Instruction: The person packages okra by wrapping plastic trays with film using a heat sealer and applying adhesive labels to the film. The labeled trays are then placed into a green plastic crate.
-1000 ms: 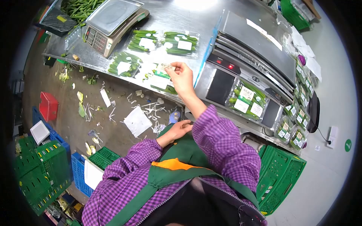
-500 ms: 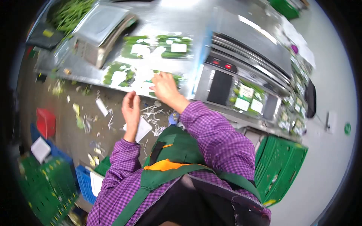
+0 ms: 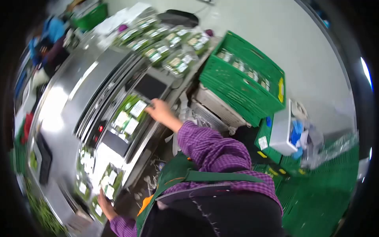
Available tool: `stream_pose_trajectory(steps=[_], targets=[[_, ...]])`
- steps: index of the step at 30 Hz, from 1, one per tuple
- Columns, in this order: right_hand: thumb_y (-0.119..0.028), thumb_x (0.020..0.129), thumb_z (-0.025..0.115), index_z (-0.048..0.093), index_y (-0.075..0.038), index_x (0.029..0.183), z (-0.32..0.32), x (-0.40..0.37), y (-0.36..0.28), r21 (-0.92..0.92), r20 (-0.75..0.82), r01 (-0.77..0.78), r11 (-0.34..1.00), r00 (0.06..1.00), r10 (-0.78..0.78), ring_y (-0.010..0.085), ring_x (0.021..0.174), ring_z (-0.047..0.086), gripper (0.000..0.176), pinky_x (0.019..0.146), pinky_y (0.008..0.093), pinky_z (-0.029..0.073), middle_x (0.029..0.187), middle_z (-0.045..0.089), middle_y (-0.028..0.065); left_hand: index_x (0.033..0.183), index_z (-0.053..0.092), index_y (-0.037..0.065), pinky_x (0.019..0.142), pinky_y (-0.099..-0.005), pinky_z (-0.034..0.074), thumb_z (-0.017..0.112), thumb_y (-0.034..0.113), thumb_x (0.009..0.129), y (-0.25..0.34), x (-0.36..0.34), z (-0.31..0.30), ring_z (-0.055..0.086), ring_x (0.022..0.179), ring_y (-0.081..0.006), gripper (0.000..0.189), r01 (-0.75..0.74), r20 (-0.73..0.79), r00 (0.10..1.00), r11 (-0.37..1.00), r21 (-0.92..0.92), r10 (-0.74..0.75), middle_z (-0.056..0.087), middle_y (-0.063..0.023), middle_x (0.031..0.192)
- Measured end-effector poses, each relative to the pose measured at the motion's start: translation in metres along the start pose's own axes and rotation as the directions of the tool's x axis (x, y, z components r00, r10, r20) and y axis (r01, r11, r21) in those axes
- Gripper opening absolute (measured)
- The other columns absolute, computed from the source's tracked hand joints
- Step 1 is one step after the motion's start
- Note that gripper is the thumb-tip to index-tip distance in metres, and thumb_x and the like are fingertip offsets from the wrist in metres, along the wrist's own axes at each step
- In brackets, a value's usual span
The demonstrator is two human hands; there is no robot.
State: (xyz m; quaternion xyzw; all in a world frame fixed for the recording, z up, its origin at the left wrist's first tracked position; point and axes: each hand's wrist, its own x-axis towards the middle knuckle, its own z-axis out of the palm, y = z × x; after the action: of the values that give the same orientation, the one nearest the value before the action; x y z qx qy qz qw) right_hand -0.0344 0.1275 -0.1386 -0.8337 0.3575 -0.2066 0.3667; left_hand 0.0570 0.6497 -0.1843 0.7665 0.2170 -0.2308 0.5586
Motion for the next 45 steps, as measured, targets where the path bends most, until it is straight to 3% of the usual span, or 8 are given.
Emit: stream_pose_trajectory(steps=[8,18,19,20,21,26,32,45], targets=[[-0.012,0.087,0.059,0.052,0.004,0.094,-0.019,-0.001,-0.015,0.721,0.326,-0.421,0.550,0.907,0.267,0.0125,0.064,0.057,0.019,0.054,0.0251,0.051,0.081,0.057,0.0068,0.121,0.050,0.001,0.080,-0.0355,0.048,0.055,0.040,0.085,0.017,-0.060,0.026,0.057,0.099,-0.0245,0.053,-0.212,-0.086,0.977,0.934,-0.288,0.195,0.057,-0.0152,0.113],[-0.035,0.088,0.059,0.056,-0.003,0.116,-0.316,0.094,0.143,0.891,0.273,-0.323,0.319,0.943,0.191,0.0135,0.094,0.055,0.042,0.084,0.0301,0.043,0.101,0.061,0.0040,0.112,0.054,-0.002,0.082,-0.0428,0.045,0.040,0.072,0.080,0.064,-0.132,0.147,0.057,0.095,-0.0336,0.082,-0.516,-0.230,0.578,0.569,0.640,0.783,0.061,-0.0206,0.100],[-0.035,0.089,0.057,0.056,-0.002,0.113,-0.351,0.096,0.166,0.836,0.318,-0.407,0.369,0.906,0.279,0.0145,0.089,0.057,0.041,0.079,0.0316,0.046,0.100,0.062,0.0042,0.117,0.052,-0.002,0.085,-0.0367,0.047,0.048,0.046,0.084,0.079,-0.126,0.182,0.057,0.101,-0.0287,0.058,-0.589,-0.266,0.797,0.797,-0.138,0.543,0.058,-0.0192,0.110],[-0.036,0.089,0.057,0.058,-0.002,0.111,-0.379,0.099,0.182,0.840,0.222,-0.371,0.395,0.901,0.374,0.0147,0.085,0.058,0.040,0.074,0.0326,0.048,0.097,0.062,0.0042,0.122,0.050,-0.003,0.088,-0.0307,0.049,0.056,0.020,0.089,0.088,-0.129,0.213,0.056,0.107,-0.0237,0.040,-0.237,-0.059,0.940,0.520,-0.820,0.335,0.055,-0.0178,0.120],[-0.036,0.090,0.056,0.059,-0.002,0.108,-0.404,0.108,0.213,0.850,0.249,-0.396,0.347,0.883,0.397,0.0150,0.087,0.058,0.039,0.077,0.0318,0.047,0.098,0.063,0.0050,0.122,0.049,-0.004,0.091,-0.0332,0.050,0.056,0.010,0.087,0.106,-0.147,0.256,0.058,0.104,-0.0263,0.038,-0.126,0.112,0.882,0.460,-0.879,0.457,0.056,-0.0192,0.118],[-0.039,0.090,0.054,0.054,-0.008,0.113,-0.486,0.138,0.354,0.945,0.287,-0.326,-0.019,0.801,0.526,0.0172,0.099,0.057,0.038,0.089,0.0348,0.045,0.106,0.061,0.0063,0.130,0.043,0.005,0.071,-0.0301,0.056,0.062,0.021,0.083,0.186,-0.227,0.478,0.061,0.094,-0.0210,0.053,-0.143,0.110,0.927,0.609,-0.780,0.358,0.059,-0.0126,0.113],[-0.032,0.087,0.060,0.049,0.000,0.112,-0.432,0.187,0.413,0.965,0.240,-0.086,-0.247,0.665,0.707,0.0261,0.107,0.052,0.042,0.098,0.0401,0.044,0.106,0.056,0.0124,0.129,0.047,0.007,0.094,-0.0416,0.044,0.050,0.029,0.092,0.239,-0.282,0.645,0.056,0.110,-0.0258,0.043,0.201,0.660,0.697,0.806,-0.557,0.282,0.056,-0.0105,0.123],[-0.017,0.092,0.054,0.038,0.004,0.110,-0.353,0.247,0.433,0.947,0.073,0.241,-0.214,0.486,0.871,0.0242,0.095,0.055,0.032,0.088,0.0363,0.053,0.107,0.049,0.0139,0.117,0.052,0.000,0.096,-0.0305,0.038,0.061,0.018,0.087,0.284,-0.288,0.787,0.054,0.109,-0.0169,0.036,0.105,0.918,0.392,0.989,-0.105,0.056,0.059,-0.0092,0.116]])
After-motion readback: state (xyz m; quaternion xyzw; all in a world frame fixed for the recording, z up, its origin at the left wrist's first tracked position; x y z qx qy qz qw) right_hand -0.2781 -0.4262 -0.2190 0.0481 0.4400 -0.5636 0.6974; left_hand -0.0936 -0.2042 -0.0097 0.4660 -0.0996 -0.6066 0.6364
